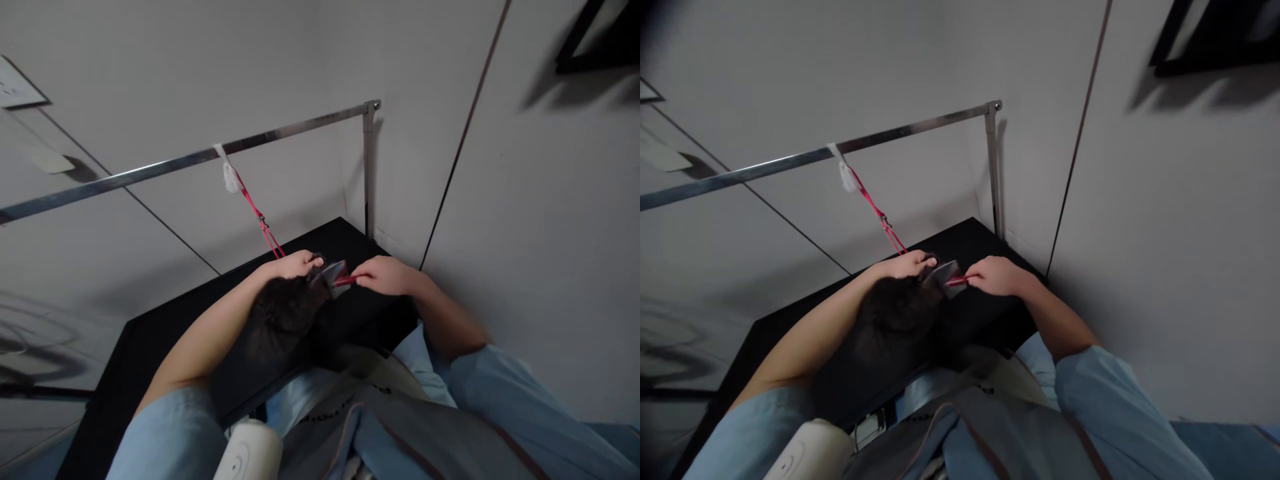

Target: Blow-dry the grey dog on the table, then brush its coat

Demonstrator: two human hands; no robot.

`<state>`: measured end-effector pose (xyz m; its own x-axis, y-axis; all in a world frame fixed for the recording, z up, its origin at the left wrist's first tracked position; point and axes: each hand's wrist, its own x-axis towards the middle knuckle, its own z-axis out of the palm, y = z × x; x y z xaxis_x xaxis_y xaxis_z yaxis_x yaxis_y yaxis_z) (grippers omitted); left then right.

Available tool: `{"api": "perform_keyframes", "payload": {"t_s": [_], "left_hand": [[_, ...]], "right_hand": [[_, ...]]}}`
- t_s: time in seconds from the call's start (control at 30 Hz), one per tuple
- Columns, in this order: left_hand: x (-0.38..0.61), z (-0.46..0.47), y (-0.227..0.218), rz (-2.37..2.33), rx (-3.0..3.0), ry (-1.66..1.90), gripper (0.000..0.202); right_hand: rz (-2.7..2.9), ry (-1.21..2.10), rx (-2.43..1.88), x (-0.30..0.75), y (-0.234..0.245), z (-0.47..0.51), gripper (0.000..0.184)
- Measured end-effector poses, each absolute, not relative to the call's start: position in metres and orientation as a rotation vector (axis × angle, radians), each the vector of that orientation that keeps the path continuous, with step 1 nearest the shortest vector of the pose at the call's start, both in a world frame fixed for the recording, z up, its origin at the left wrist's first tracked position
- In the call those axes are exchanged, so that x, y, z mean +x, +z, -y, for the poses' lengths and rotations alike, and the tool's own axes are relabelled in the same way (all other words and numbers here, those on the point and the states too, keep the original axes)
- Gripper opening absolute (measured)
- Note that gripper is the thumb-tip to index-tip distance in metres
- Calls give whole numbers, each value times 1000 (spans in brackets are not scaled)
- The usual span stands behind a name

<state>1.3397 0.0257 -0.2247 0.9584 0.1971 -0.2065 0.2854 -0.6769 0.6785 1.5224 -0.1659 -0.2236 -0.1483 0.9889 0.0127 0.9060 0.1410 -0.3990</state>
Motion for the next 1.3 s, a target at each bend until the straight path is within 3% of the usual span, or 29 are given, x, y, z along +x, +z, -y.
{"api": "perform_keyframes", "payload": {"t_s": [0.13, 0.33, 0.4, 0.57, 0.73, 0.9, 1.03, 1.2, 1.3], "left_hand": [[1323, -20, -219, -356, 2338, -112, 49], [1294, -19, -214, -485, 2350, 33, 49], [1283, -17, -212, -534, 2327, 71, 50], [1259, -13, -209, -647, 2298, 153, 54], [1241, -13, -210, -702, 2329, 258, 55], [1232, -17, -212, -707, 2277, 280, 55], [1228, -23, -215, -778, 2232, 369, 58], [1230, -28, -219, -810, 2155, 422, 62], [1231, -30, -222, -813, 2122, 458, 62]], "right_hand": [[1909, 692, -1650, 1515, -241, 161, 25], [1429, 1798, -1165, 1429, -326, 164, 9], [1396, 2005, -969, 1415, -339, 164, 12], [1179, 1872, -707, 1405, -333, 146, 35], [1277, 2318, -608, 1380, -340, 139, 44], [1083, 1957, -651, 1371, -334, 131, 37], [1109, 2290, -661, 1363, -333, 130, 39], [1006, 2021, -604, 1364, -329, 123, 31], [1007, 2223, -648, 1365, -335, 124, 32]]}}
